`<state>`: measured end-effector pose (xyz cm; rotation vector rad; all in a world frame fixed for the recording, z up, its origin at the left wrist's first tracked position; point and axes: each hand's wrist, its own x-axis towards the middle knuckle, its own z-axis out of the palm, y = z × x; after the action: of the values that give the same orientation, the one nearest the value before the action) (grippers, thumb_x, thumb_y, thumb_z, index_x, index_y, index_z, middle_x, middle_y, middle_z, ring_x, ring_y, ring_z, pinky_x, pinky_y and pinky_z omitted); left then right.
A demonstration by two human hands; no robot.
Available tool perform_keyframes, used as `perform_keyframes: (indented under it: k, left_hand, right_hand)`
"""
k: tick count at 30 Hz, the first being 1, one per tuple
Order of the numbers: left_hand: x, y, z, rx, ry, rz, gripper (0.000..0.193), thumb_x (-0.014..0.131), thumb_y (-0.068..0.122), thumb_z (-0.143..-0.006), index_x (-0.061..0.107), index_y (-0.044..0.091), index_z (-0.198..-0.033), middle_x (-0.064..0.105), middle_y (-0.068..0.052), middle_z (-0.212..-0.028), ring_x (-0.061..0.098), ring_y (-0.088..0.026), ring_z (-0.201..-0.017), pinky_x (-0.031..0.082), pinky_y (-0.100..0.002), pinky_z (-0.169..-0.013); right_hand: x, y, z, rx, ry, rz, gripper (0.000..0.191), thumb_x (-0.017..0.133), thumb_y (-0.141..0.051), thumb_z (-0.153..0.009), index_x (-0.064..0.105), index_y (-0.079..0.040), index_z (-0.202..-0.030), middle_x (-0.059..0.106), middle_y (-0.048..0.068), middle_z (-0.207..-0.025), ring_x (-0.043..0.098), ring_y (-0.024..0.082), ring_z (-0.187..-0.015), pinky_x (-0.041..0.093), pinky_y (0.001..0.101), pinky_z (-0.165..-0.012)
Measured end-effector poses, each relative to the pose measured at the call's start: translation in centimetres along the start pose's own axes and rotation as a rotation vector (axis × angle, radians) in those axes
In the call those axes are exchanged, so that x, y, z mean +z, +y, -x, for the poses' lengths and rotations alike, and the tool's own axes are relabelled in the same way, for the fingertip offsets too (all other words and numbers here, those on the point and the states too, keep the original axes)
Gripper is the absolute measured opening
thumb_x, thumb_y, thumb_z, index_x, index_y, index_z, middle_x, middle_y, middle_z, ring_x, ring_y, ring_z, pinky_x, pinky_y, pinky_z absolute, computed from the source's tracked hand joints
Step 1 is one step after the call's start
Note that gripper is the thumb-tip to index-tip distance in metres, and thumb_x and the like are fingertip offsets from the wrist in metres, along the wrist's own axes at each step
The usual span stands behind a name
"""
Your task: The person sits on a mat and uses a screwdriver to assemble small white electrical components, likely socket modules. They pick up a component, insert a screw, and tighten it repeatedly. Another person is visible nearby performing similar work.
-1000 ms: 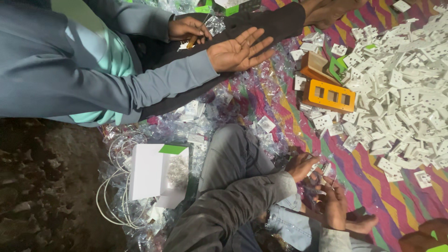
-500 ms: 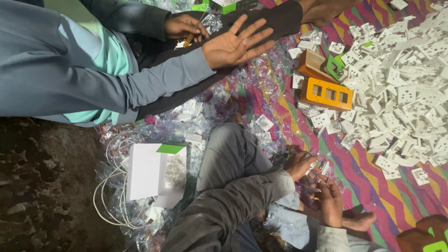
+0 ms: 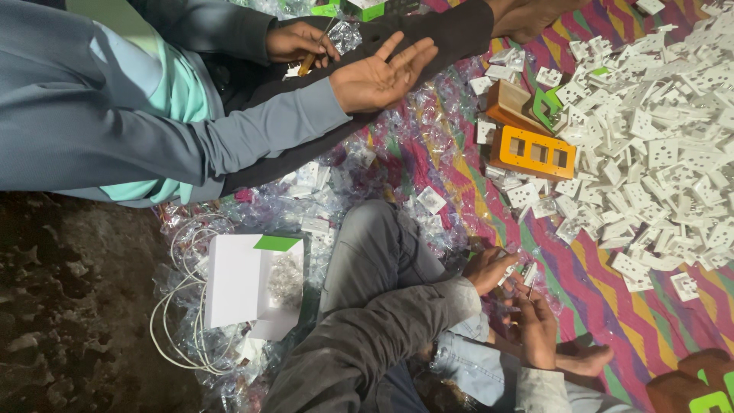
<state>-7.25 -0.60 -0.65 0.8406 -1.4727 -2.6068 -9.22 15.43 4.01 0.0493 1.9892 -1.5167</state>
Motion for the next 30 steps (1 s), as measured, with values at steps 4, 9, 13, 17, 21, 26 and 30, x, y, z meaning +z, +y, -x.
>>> perform_keyframes:
  k: [4,9,13,17,21,26,30]
  left_hand:
    - [0.0,-0.1,0.0,0.013,-0.014,0.008,0.047,0.058,0.043,-0.099,0.061,-0.002,-0.112,0.076,-0.015,-0.096,0.069,-0.021,-0.064,0.052,-0.033,-0.055]
    - [-0.1,0.4,0.3,0.001,0.000,-0.042,0.048,0.056,0.044,-0.099,0.062,-0.002,-0.112,0.077,-0.014,-0.096,0.070,-0.021,-0.065,0.052,-0.033,-0.056]
    - [0.0,0.8,0.5,0.012,0.014,-0.069,0.048,0.056,0.043,-0.099,0.063,-0.003,-0.112,0.078,-0.015,-0.095,0.071,-0.022,-0.066,0.053,-0.033,-0.059]
    - [-0.1,0.9,0.6,0.012,-0.005,-0.042,0.050,0.056,0.045,-0.099,0.063,-0.002,-0.113,0.077,-0.014,-0.096,0.071,-0.022,-0.067,0.054,-0.034,-0.058]
    - [-0.1,0.8,0.5,-0.019,0.002,-0.032,0.049,0.057,0.044,-0.098,0.061,-0.003,-0.114,0.076,-0.015,-0.097,0.071,-0.023,-0.068,0.055,-0.035,-0.058]
    - [-0.1,1.0,0.7,-0.010,-0.006,-0.025,0.050,0.057,0.043,-0.099,0.061,-0.004,-0.114,0.076,-0.017,-0.098,0.071,-0.023,-0.069,0.056,-0.034,-0.057]
    - [-0.1,1.1,0.8,-0.039,-0.019,0.031,0.048,0.058,0.042,-0.097,0.059,-0.003,-0.115,0.075,-0.016,-0.098,0.071,-0.022,-0.069,0.057,-0.036,-0.057]
  right_hand:
    - [-0.1,0.1,-0.1,-0.001,0.001,0.021,0.032,0.055,-0.021,-0.102,0.062,-0.009,-0.131,0.067,0.004,-0.092,0.057,0.009,-0.059,0.033,0.0230,-0.040]
    - [-0.1,0.3,-0.2,-0.021,-0.020,0.005,0.031,0.055,-0.020,-0.101,0.062,-0.009,-0.129,0.067,0.003,-0.093,0.058,0.008,-0.060,0.032,0.0216,-0.040]
    - [-0.1,0.4,-0.3,-0.021,-0.015,0.020,0.030,0.055,-0.021,-0.102,0.062,-0.009,-0.129,0.067,0.003,-0.093,0.058,0.008,-0.060,0.032,0.0217,-0.040]
    - [-0.1,0.4,-0.4,-0.040,-0.013,0.033,0.031,0.054,-0.021,-0.103,0.062,-0.010,-0.130,0.067,0.003,-0.092,0.058,0.009,-0.060,0.032,0.0220,-0.039]
    - [-0.1,0.4,-0.3,-0.041,-0.011,0.030,0.032,0.054,-0.020,-0.103,0.062,-0.009,-0.132,0.067,0.003,-0.093,0.057,0.009,-0.060,0.032,0.0220,-0.039]
    - [-0.2,0.4,-0.2,-0.070,-0.027,0.042,0.032,0.053,-0.021,-0.104,0.061,-0.008,-0.132,0.069,0.005,-0.094,0.058,0.010,-0.060,0.034,0.0222,-0.041]
    - [-0.2,0.3,-0.2,-0.064,-0.034,0.053,0.031,0.053,-0.023,-0.105,0.061,-0.008,-0.131,0.069,0.005,-0.093,0.058,0.011,-0.061,0.035,0.0225,-0.042]
